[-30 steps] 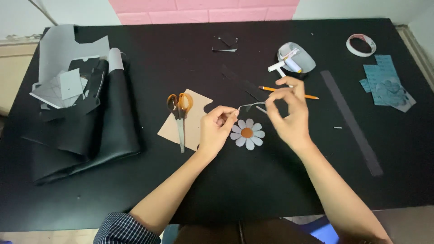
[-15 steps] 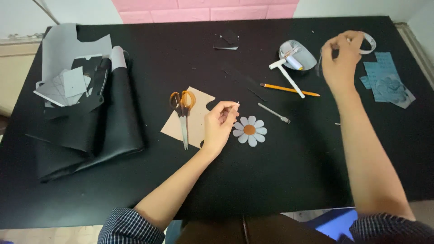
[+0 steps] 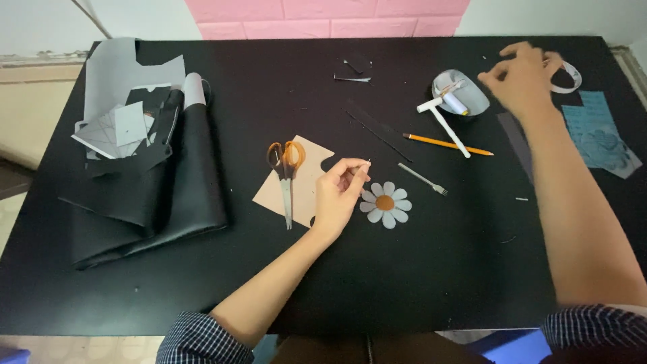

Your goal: Crafting a leather flower by punching holes with a mallet and punch tool, then sewing the pieces together with a needle and thread.

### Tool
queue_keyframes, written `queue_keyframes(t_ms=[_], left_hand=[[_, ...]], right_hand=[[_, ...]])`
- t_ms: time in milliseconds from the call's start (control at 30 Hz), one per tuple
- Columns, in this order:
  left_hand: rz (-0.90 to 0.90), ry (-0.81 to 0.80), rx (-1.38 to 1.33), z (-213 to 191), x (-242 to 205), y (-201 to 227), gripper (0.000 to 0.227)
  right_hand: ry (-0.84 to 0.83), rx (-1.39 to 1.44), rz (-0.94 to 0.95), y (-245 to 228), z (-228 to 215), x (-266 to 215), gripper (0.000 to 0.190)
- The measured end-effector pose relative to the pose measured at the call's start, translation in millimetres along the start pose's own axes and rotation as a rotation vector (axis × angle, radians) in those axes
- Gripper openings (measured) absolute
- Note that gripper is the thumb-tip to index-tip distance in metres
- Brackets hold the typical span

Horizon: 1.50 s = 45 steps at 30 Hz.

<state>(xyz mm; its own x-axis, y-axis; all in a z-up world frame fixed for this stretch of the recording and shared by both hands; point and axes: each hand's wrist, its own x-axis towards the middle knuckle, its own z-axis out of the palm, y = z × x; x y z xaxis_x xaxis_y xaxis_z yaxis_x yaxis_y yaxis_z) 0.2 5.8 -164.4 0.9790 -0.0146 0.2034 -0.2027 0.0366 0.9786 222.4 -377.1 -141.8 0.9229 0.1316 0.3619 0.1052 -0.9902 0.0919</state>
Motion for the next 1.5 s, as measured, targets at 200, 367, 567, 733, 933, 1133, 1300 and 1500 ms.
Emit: queue_keyframes(t_ms=[200,367,567,733,933,1133,1300,1500], left_hand=[[-0.040,0.024,0.029,1.1,1.0,1.9,0.018],[-0.023,0.032,0.034,0.8,1.5,-2.5,0.016],[0.000,0.061,0.043,-1.1,1.8,3.3,0.016],[-0.009,0.059,-0.022,-1.2,1.7,2.2,0.016],[0.050,0.062,-0.041,-0.5,0.4,8.7,0.011],[0.072,-0.042,-0.117,0.2,1.4,0.8,0.013],[0.092,0.011,-0.274,5.3,1.2,6.5,0.005],[-0.036,-0.118,-0.487,-2.0,4.7,3.4,0.011]], right_hand=[[0.046,0.375,0.134,-6.1,-20.7,-4.7,0.013],[-0.422,0.157,0.124,-43.8,-27.9,-4.2,0.025],[-0.517,0.148,0.255,-62.7,-24.7,-6.6,0.039],[-0.384,0.225,0.288,-53.1,-53.5,-17.8,0.030],[0.006,0.358,0.077,-81.4,-128.6,-54.5,0.032],[0.209,0.831,-0.130,-134.4,-138.5,-98.7,0.025],[-0.008,1.339,-0.005,-172.8,-114.0,-131.5,0.011],[-0.044,1.278,0.078,-186.2,-97.9,-140.0,0.013]])
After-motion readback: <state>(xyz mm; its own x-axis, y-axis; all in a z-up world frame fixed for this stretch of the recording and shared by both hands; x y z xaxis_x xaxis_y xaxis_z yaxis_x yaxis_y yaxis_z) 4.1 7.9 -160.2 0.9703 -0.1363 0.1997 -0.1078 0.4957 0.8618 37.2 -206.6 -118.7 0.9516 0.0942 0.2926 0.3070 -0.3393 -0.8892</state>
